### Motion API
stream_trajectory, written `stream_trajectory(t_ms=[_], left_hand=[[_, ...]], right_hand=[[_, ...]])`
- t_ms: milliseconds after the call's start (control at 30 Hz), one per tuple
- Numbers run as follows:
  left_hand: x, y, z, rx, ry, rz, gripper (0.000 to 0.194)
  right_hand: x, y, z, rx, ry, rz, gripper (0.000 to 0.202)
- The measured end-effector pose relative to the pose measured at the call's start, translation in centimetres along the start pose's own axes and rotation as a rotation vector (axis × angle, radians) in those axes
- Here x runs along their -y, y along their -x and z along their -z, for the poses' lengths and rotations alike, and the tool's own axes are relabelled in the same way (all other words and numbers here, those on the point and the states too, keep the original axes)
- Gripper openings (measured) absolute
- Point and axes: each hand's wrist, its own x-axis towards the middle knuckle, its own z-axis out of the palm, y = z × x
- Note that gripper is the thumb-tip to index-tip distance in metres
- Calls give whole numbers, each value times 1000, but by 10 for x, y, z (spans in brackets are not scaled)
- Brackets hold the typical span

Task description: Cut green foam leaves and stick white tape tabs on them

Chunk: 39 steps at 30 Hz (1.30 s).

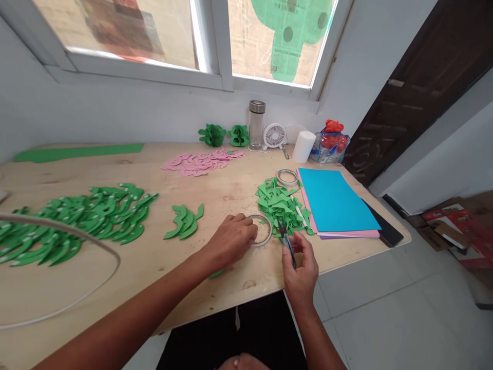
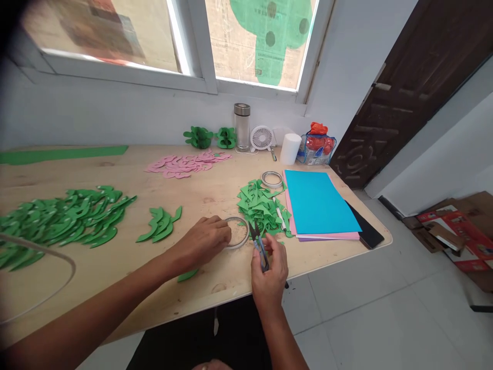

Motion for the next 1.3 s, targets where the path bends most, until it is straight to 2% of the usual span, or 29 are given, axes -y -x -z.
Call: stream_trajectory(t_ms=[100,233,333,433,567,700,800,933,1033,1167,1300], left_hand=[[-3,-1,-1,-20,10,-14,8],[-13,-1,-3,-14,-23,-3,11],[-11,5,4,-70,63,57,16],[-1,16,13,-151,293,148,12],[10,30,19,-218,752,195,10],[5,34,20,-223,1173,209,13],[-2,35,22,-226,1367,221,17],[-4,36,23,-239,1481,222,18],[-3,39,23,-223,1520,203,18],[-1,43,22,-223,1532,214,16],[3,45,22,-221,1555,220,16]], right_hand=[[-1,1,-1,-15,-4,-2,34],[-1,1,-1,-36,-11,-10,35],[-2,1,-1,-41,-40,-42,37],[-3,1,-1,-50,-89,-85,39],[-2,0,-2,-55,-199,-172,41],[8,-7,0,-70,-450,-310,47],[21,-18,1,-60,-646,-413,43],[40,-37,-4,36,-821,-563,33],[51,-52,-15,120,-842,-620,33],[57,-66,-34,115,-783,-604,35],[59,-69,-49,175,-671,-535,37]])
